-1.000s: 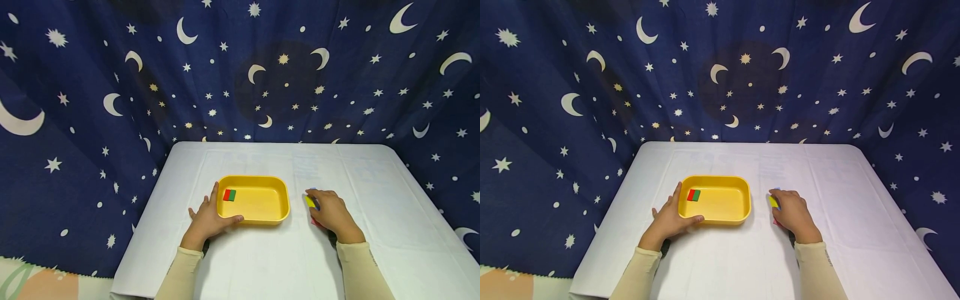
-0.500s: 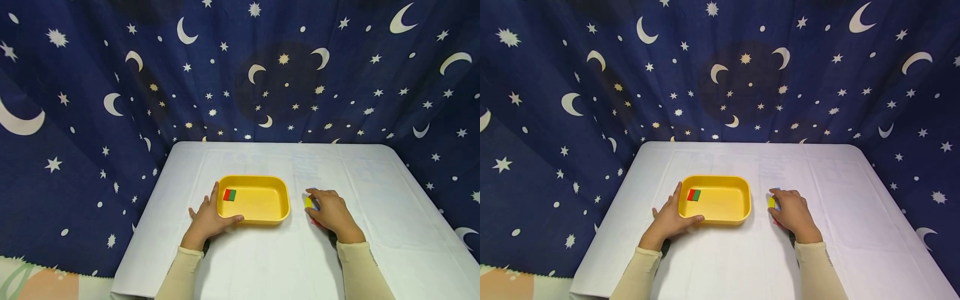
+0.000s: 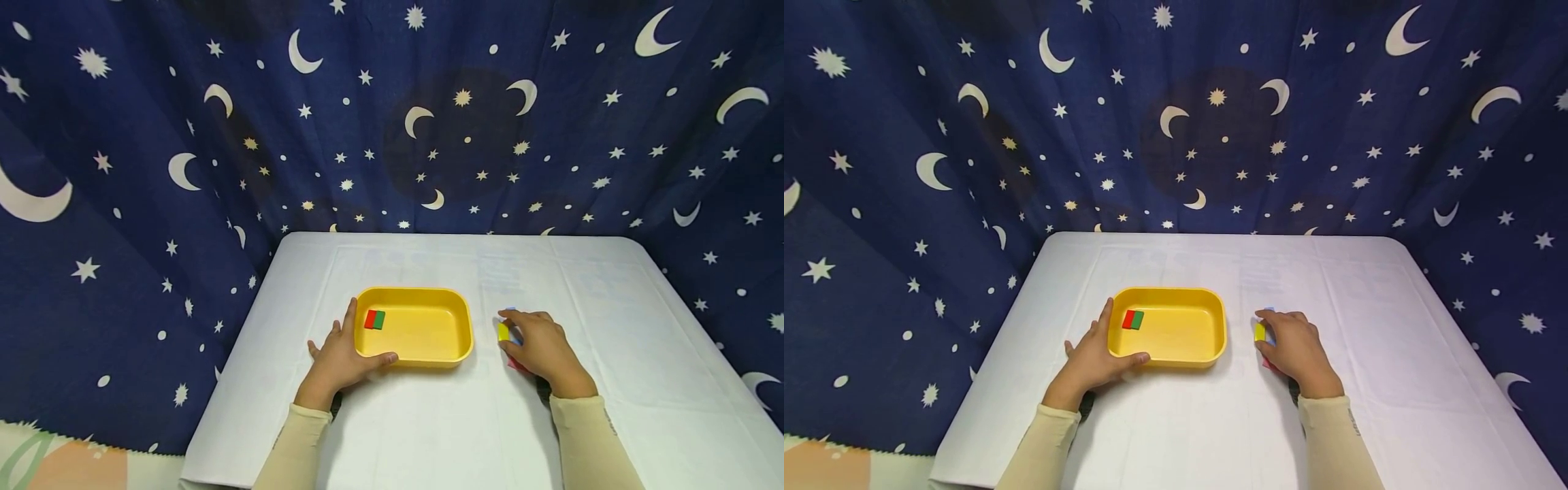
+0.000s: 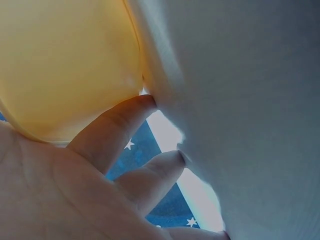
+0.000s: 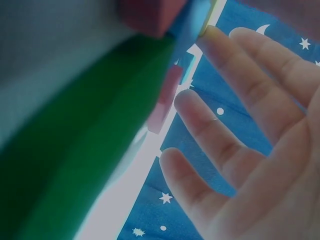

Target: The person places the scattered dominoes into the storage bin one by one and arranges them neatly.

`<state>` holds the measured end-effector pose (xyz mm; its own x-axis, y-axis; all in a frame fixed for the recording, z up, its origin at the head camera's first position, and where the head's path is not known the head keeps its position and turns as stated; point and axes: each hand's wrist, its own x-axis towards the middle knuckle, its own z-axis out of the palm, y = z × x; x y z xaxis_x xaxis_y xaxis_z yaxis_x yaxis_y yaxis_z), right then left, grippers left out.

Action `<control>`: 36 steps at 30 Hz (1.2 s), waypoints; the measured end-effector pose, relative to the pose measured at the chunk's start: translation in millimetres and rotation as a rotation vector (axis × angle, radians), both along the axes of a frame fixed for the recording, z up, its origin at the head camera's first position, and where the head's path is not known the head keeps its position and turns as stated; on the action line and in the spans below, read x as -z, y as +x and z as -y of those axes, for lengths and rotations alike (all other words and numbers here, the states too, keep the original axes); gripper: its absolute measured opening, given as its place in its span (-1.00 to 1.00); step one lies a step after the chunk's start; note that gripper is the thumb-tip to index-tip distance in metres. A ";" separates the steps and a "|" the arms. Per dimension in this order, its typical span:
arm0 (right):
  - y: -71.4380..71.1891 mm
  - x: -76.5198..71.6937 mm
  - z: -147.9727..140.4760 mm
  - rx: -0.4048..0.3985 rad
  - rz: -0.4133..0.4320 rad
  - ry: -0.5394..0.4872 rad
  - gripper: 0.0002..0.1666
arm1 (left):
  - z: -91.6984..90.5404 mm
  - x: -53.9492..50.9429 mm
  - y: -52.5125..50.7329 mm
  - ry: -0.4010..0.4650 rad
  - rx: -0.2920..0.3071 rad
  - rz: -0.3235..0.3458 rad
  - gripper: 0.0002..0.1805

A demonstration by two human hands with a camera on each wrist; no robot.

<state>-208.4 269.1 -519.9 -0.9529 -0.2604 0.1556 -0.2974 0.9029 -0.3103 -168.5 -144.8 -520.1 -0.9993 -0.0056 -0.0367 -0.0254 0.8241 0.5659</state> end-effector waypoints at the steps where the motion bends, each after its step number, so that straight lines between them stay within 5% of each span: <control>1: 0.6 -0.3 -0.1 -0.004 0.002 -0.002 -0.24 | 0.3 -0.2 0.1 -0.002 0.001 -0.002 0.66; 24: -3.2 -18.9 1.5 -0.009 0.017 0.003 -0.18 | 0.7 3.2 0.3 -0.015 0.005 0.001 0.67; 36: -15.9 -43.5 7.4 -0.027 -0.035 -0.001 -0.18 | 0.7 1.4 0.4 -0.010 0.009 -0.009 0.67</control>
